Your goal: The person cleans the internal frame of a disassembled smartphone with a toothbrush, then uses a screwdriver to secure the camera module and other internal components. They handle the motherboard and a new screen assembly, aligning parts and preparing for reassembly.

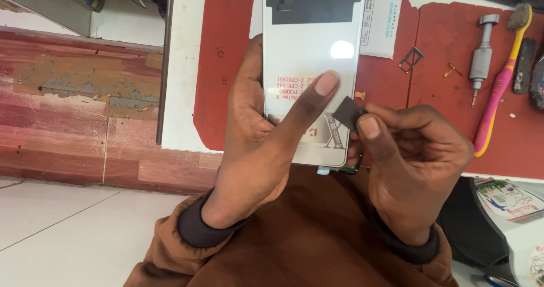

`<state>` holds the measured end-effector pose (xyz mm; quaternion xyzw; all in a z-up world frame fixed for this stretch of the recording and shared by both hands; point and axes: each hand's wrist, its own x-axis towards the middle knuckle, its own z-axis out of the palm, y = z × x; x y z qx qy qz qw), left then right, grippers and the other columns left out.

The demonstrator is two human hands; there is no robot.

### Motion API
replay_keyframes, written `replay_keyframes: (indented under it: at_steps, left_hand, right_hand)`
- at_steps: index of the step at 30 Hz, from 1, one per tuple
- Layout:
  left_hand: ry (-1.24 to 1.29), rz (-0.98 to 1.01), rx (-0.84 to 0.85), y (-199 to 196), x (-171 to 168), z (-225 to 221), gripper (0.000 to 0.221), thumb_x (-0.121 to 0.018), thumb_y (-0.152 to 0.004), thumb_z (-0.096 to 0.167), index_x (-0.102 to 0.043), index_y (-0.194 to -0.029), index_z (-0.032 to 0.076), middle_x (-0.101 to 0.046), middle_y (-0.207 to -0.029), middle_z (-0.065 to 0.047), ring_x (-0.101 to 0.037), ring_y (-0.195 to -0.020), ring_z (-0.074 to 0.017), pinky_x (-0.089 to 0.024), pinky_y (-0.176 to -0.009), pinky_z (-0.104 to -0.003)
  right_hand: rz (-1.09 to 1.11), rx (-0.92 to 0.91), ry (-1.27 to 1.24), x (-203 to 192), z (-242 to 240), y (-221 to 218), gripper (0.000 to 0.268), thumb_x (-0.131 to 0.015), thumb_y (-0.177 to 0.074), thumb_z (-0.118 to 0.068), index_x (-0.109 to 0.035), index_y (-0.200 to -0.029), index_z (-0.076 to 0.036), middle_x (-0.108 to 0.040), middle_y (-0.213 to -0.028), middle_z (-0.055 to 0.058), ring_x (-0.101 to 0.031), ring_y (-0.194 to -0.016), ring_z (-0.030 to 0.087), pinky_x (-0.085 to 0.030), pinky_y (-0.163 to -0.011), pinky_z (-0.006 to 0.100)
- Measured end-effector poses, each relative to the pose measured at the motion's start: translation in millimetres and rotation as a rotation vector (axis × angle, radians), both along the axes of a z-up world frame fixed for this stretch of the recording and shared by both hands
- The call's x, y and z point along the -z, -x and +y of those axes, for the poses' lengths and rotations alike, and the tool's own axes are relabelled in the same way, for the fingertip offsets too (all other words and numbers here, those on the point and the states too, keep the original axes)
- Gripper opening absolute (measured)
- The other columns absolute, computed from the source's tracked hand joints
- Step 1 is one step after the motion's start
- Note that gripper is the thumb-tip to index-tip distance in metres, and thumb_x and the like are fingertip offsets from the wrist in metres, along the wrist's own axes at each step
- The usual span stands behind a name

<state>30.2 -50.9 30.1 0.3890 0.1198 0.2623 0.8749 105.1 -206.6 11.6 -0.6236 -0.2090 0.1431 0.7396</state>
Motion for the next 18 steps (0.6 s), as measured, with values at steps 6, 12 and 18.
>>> replay_keyframes:
  at_steps: [6, 12, 18]
  left_hand:
    - [-0.010, -0.001, 0.011, -0.3, 0.2, 0.7, 0.047, -0.070, -0.107, 0.010, -0.041, -0.141, -0.005, -0.070, -0.107, -0.016, -0.074, -0.089, -0.0174, -0.067, -0.076, -0.032]
    - [-0.024, -0.006, 0.015, -0.3, -2.2, 1.5, 0.050, -0.071, -0.106, 0.012, -0.041, -0.142, -0.004, -0.070, -0.105, -0.015, -0.074, -0.088, -0.0167, -0.067, -0.075, -0.032]
    - [-0.049, 0.021, 0.018, -0.6, -0.4, 1.9, 0.049, -0.071, -0.106, 0.012, -0.042, -0.141, -0.005, -0.070, -0.108, -0.016, -0.074, -0.091, -0.0163, -0.067, -0.080, -0.032]
  right_hand:
    - [0.045, -0.031, -0.025, 1.5, -3.1, -2.6, 0.008, -0.072, -0.107, 0.005, -0.067, -0.105, 0.010, -0.074, -0.089, 0.018, -0.070, -0.067, 0.015, -0.058, -0.060, 0.025]
    - [0.066, -0.039, -0.029, 2.5, -4.1, -2.1, 0.008, -0.072, -0.107, 0.003, -0.067, -0.107, 0.010, -0.074, -0.091, 0.018, -0.071, -0.070, 0.016, -0.059, -0.061, 0.025]
    - [0.079, -0.043, -0.019, 2.3, -4.5, -3.4, 0.009, -0.072, -0.106, 0.003, -0.067, -0.108, 0.011, -0.073, -0.088, 0.018, -0.070, -0.067, 0.015, -0.057, -0.060, 0.024]
